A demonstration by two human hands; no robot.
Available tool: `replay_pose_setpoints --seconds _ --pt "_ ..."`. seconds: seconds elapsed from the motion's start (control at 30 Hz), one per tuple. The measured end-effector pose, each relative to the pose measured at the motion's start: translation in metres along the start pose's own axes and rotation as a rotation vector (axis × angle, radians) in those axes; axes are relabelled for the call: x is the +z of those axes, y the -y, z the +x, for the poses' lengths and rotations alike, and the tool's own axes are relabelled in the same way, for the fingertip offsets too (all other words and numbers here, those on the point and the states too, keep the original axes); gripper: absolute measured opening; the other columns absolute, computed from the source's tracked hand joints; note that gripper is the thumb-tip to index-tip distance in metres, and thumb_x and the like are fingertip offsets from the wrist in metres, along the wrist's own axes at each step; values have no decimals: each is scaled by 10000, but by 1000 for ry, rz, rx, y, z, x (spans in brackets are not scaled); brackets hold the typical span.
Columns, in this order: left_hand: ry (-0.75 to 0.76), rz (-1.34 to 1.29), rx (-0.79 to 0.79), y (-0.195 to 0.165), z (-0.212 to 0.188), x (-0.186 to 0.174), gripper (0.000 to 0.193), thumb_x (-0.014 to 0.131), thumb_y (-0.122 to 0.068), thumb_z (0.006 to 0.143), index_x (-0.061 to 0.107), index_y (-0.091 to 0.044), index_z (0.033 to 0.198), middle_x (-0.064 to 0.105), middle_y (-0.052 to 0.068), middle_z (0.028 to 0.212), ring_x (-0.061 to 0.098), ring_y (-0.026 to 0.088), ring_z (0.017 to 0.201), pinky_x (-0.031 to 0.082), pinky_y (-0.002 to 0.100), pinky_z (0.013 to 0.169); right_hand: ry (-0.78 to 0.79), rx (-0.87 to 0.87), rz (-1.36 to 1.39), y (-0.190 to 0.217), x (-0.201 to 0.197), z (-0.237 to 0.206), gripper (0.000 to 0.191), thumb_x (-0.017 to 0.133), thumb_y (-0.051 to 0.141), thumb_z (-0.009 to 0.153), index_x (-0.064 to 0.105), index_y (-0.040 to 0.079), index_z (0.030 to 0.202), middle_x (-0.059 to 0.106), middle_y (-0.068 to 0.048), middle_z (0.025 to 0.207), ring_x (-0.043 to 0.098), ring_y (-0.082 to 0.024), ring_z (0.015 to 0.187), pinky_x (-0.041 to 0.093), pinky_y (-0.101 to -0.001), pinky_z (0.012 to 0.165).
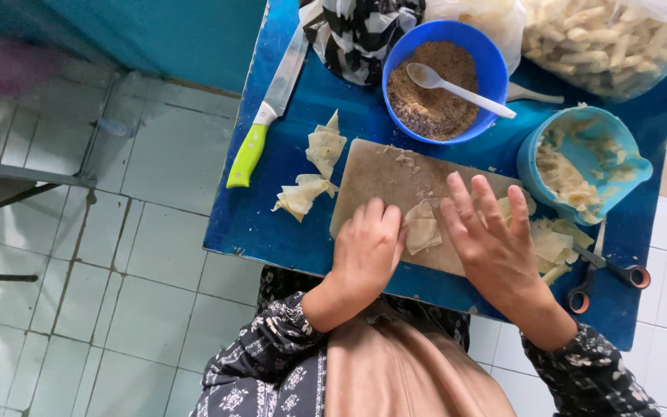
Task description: The person sits on the floor at a low blue table and makes stuffed pastries. They take triangular dough wrappers one at a time, spoon filling from a blue bowl onto a wrapper, fold the wrapper closed by hand, and place the folded pastry into a plastic bag with finished pieces.
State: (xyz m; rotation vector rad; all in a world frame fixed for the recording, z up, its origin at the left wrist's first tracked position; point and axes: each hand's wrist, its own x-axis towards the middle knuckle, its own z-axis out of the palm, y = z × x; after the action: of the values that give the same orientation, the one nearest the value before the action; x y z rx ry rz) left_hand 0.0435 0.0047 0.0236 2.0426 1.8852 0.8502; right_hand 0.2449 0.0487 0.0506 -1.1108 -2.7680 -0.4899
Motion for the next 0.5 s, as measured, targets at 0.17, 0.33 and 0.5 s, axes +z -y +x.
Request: replay_pose_setpoints --seconds 0.17,0.33,0.5 --pt "30 -103 33 -2 2 3 176 678 -81 871 532 -68 969 575 139 936 631 354 894 546 446 733 -396 340 454 -32 14 25 339 681 42 1099 517 -16 1390 561 -227 1377 559 -361 1320 468 -456 1139" --pt "43 -256 31 -6 4 -6 267 625 -43 879 545 -35 1133 614 159 980 654 369 889 547 454 730 -285 749 1219 -69 41 71 347 722 108 1023 560 -15 1303 682 -63 929 647 -85 769 516 -232 623" --pt "61 -323 7 -1 6 -12 252 648 -86 899 561 -53 1133 630 164 978 660 380 881 542 463 728 -345 692 1265 -80 43 86 161 741 56 1035 646 -50 1111 692 -49 909 643 -51 753 507 -197 602"
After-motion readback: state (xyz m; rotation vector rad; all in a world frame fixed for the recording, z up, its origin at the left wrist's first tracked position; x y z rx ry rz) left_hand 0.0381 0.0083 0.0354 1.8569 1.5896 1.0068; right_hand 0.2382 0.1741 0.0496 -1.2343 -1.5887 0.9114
